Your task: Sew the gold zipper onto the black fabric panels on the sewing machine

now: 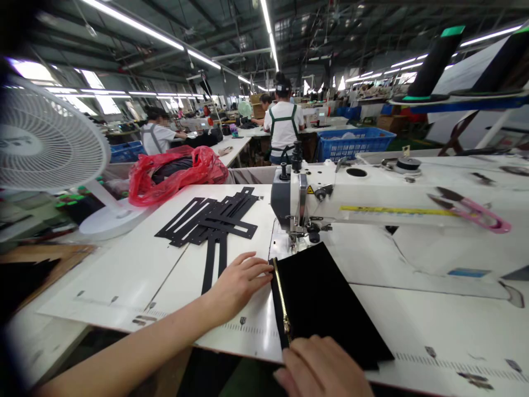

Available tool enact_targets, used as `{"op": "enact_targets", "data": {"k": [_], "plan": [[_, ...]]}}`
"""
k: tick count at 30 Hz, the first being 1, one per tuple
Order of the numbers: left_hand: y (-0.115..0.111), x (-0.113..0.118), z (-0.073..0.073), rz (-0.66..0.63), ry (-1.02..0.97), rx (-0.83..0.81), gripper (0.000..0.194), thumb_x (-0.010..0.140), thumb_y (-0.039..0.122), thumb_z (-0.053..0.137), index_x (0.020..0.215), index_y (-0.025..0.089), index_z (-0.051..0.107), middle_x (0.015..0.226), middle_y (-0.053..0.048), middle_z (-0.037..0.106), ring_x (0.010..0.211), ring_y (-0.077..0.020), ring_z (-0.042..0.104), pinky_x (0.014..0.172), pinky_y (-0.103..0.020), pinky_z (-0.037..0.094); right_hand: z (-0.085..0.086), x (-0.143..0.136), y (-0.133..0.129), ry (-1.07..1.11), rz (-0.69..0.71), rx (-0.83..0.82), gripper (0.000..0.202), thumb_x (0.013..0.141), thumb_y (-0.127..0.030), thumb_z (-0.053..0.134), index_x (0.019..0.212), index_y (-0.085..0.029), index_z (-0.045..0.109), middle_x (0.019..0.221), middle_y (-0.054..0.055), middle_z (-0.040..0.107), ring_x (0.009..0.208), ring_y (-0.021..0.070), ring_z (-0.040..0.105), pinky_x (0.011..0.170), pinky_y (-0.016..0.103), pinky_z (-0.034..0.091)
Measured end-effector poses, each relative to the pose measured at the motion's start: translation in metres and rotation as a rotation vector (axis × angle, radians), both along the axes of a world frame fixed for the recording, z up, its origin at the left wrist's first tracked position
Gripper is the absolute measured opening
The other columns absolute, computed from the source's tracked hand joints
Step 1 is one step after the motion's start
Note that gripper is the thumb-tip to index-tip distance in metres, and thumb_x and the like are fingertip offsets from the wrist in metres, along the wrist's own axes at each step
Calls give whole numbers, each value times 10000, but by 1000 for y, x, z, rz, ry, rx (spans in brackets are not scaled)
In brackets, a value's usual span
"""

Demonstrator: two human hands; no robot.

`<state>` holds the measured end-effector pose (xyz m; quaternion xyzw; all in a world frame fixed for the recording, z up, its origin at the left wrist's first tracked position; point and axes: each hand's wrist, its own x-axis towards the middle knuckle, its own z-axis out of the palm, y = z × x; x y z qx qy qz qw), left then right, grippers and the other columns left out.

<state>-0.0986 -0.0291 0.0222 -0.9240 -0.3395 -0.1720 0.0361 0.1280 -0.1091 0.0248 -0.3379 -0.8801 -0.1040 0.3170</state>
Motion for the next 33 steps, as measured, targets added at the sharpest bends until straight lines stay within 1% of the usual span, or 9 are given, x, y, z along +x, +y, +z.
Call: {"op": "enact_targets", "data": {"k": [2,5,10,13,17,21,25,29,33], "plan": [[-12,1,-1,111,-32,-87,276,928,293,453,1173,196,535,1245,-54,554,1172,-210,465,1068,-451,259,6,19,22,77,-167,-11,212,897,-296,435,938,-215,626,887,57,677,788,234,637,749,386,527],[-22,11,1,159,16,-203,711,840,640,420,1343,139,365,1395,-129,390,1294,-303,328,1098,-544,130,-3,52,62,-9,-545,-178,533,896,-546,277,884,-125,604,807,148,637,753,314,609,676,480,497],[-13,27,3,97,91,-327,1059,671,838,368,1437,147,128,1491,-134,159,1359,-383,92,1067,-620,-35,-24,65,92,85,-651,-497,497,826,-640,337,778,-185,533,774,95,615,736,267,605,655,392,486],[-7,32,6,79,105,-362,1128,649,849,367,1441,107,59,1496,-153,100,1360,-386,29,1065,-607,-73,-23,56,88,116,-713,-486,436,853,-581,323,817,-186,504,765,92,623,677,258,612,596,369,475],[-7,35,6,100,160,-377,1188,632,870,337,1432,44,36,1485,-206,54,1353,-404,4,1068,-599,-60,-25,54,76,-37,-837,-408,408,893,-479,352,1070,-137,488,722,94,649,550,273,610,467,354,434],[-8,37,5,100,213,-375,1258,576,901,346,1429,26,50,1480,-222,39,1342,-423,-40,1069,-591,-56,-19,57,72,-252,-819,-257,454,929,-361,332,1244,-51,437,554,72,600,463,276,570,406,355,397],[-7,37,11,95,227,-398,1217,614,883,339,1428,22,60,1482,-213,20,1345,-407,-54,1084,-559,-44,-2,40,78,-332,-535,16,399,916,-206,323,1234,-32,488,1078,208,612,944,341,586,764,493,463],[-5,37,11,97,233,-420,1196,635,866,336,1426,17,46,1484,-209,17,1344,-403,-75,1077,-569,-47,-18,13,81,-320,-150,-75,435,918,-239,340,1318,-88,419,1375,132,413,1281,245,345,1047,483,278],[-3,39,7,89,231,-406,1207,620,861,374,1424,13,73,1486,-205,31,1343,-406,-79,1080,-565,-51,-41,6,81,-309,-177,-212,517,913,-295,354,1386,-92,311,1435,114,311,1331,223,250,1072,478,238]]}}
